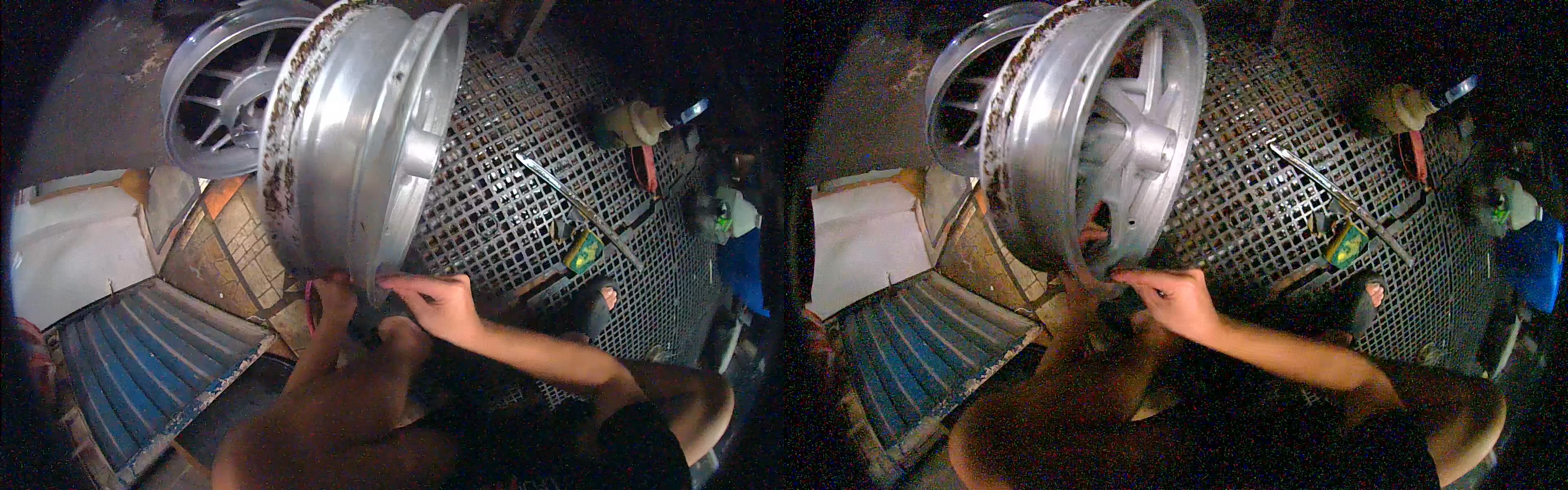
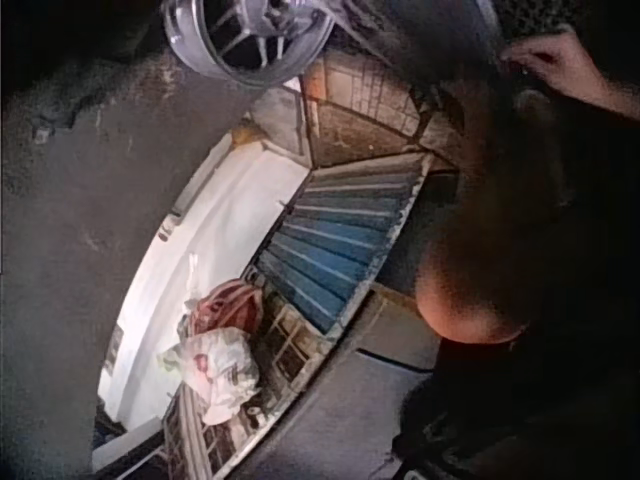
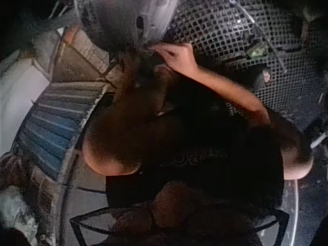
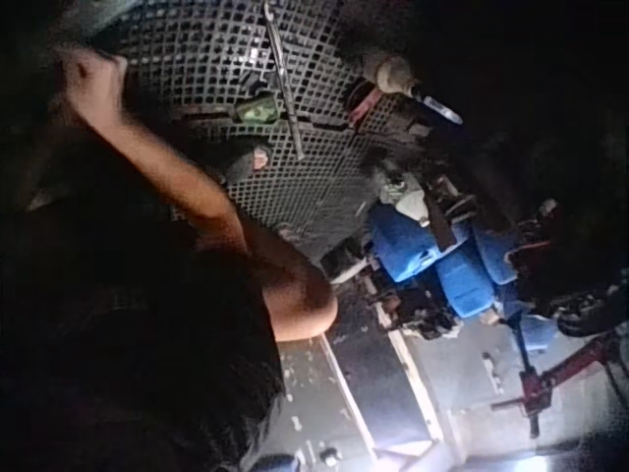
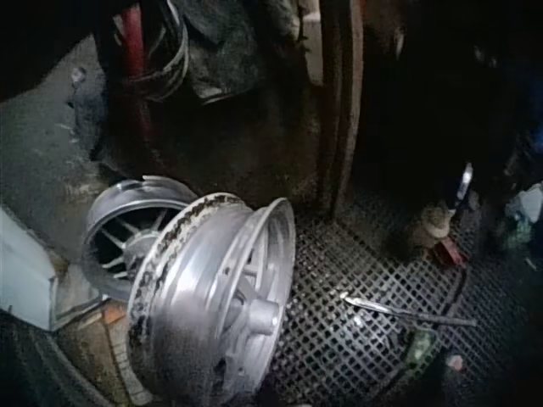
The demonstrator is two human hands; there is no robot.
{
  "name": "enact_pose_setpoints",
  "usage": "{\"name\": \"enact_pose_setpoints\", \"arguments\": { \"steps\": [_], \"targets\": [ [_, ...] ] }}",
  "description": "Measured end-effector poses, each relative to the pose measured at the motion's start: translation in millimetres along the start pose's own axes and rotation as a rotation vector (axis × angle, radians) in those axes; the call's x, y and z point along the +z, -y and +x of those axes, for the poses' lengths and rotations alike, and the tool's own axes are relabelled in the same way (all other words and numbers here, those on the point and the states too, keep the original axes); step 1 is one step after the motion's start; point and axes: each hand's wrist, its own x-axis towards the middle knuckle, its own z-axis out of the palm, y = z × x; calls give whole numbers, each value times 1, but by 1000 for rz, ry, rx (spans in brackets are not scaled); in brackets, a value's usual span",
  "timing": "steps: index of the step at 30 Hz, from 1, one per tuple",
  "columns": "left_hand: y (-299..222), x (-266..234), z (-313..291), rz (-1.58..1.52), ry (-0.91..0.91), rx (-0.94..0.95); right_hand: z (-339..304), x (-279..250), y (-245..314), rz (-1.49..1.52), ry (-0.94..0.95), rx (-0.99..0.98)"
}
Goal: The person cleans a silver car wheel rim using a blue brush and a small scraper. They scrub the outer edge and spokes of the rim, then use the scraper to remove debris from the crevices.
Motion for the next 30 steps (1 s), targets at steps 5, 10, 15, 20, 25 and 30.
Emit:
{"name": "enact_pose_setpoints", "arguments": {
  "steps": [5, 10, 15, 20, 25, 30],
  "targets": [
    [-108, 72, -10, 381, 202, 98, 16, -11, -96, -197, 47, -237],
    [-132, 72, -39, 539, 166, 304, 54, -16, -131, -404, -216, -13],
    [-107, 57, -40, 521, -53, 211, 7, 30, -88, -275, -373, 222],
    [-107, 59, -31, 448, 5, 201, -16, 27, -47, -129, -374, 112],
    [-115, 82, -28, 334, 183, 221, 32, -38, -120, -270, -591, 262],
    [-112, 78, -32, 343, 133, 186, 57, -42, -137, -331, -529, 62]
  ]
}}
